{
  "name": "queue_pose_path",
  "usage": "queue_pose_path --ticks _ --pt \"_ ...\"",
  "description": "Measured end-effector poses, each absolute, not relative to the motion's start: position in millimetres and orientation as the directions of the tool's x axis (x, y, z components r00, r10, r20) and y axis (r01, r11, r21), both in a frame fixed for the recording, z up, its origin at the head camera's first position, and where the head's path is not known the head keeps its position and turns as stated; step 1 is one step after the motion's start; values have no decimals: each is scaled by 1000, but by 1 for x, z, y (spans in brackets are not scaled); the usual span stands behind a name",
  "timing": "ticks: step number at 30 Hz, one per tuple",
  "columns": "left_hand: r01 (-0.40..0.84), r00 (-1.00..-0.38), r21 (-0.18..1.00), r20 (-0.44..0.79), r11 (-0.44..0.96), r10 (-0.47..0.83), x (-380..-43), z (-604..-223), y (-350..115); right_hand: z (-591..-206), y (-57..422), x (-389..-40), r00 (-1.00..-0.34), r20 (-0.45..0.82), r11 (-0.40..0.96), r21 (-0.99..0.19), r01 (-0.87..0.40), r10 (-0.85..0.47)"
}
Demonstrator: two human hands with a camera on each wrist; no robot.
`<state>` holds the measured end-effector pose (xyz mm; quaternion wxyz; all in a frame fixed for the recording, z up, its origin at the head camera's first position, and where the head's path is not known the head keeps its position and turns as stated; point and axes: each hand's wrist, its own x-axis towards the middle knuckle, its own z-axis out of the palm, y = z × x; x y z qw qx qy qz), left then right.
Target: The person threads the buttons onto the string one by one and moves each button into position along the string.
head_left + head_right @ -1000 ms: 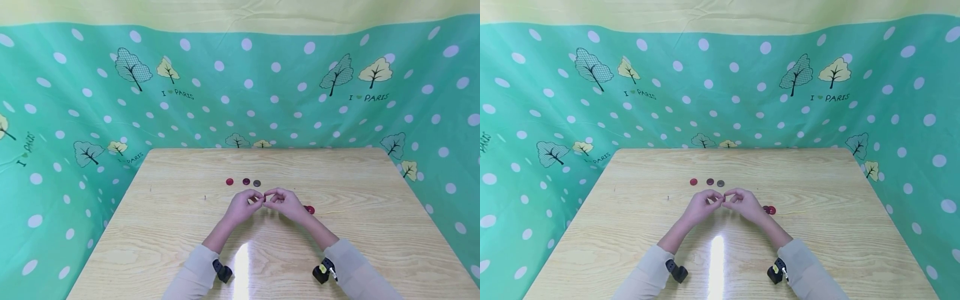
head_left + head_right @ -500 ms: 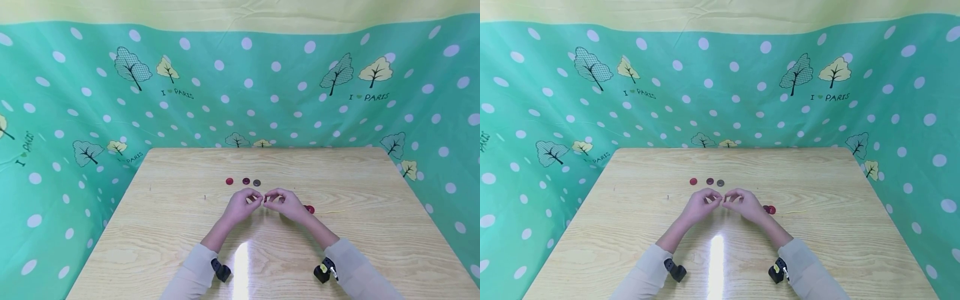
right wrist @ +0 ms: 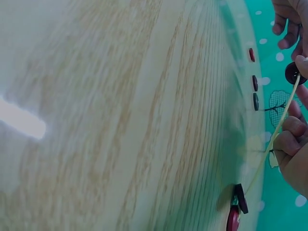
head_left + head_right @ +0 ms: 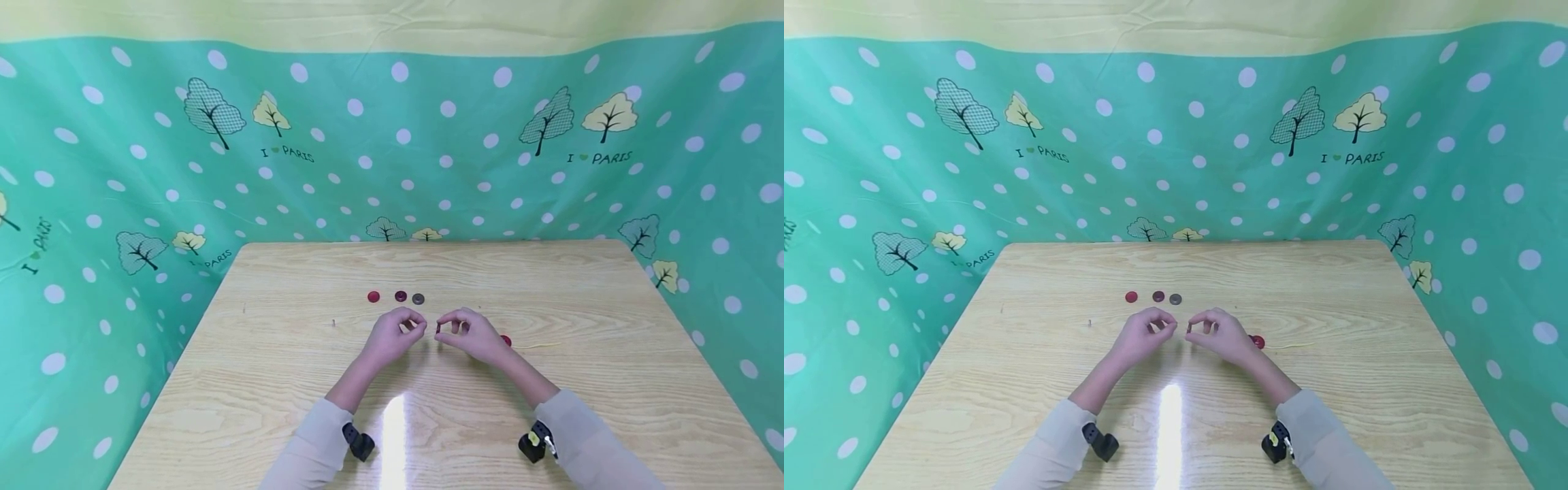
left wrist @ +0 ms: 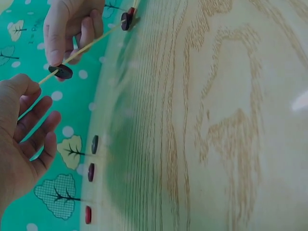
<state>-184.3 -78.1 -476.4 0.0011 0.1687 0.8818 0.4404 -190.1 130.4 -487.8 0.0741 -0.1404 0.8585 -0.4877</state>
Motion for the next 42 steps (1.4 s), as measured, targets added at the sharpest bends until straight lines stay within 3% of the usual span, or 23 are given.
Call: queue_pose_path --ticks 42 --pt "271 -950 768 118 580 288 -184 -482 -91 -497 157 -190 -948 1 535 -825 -181 -319"
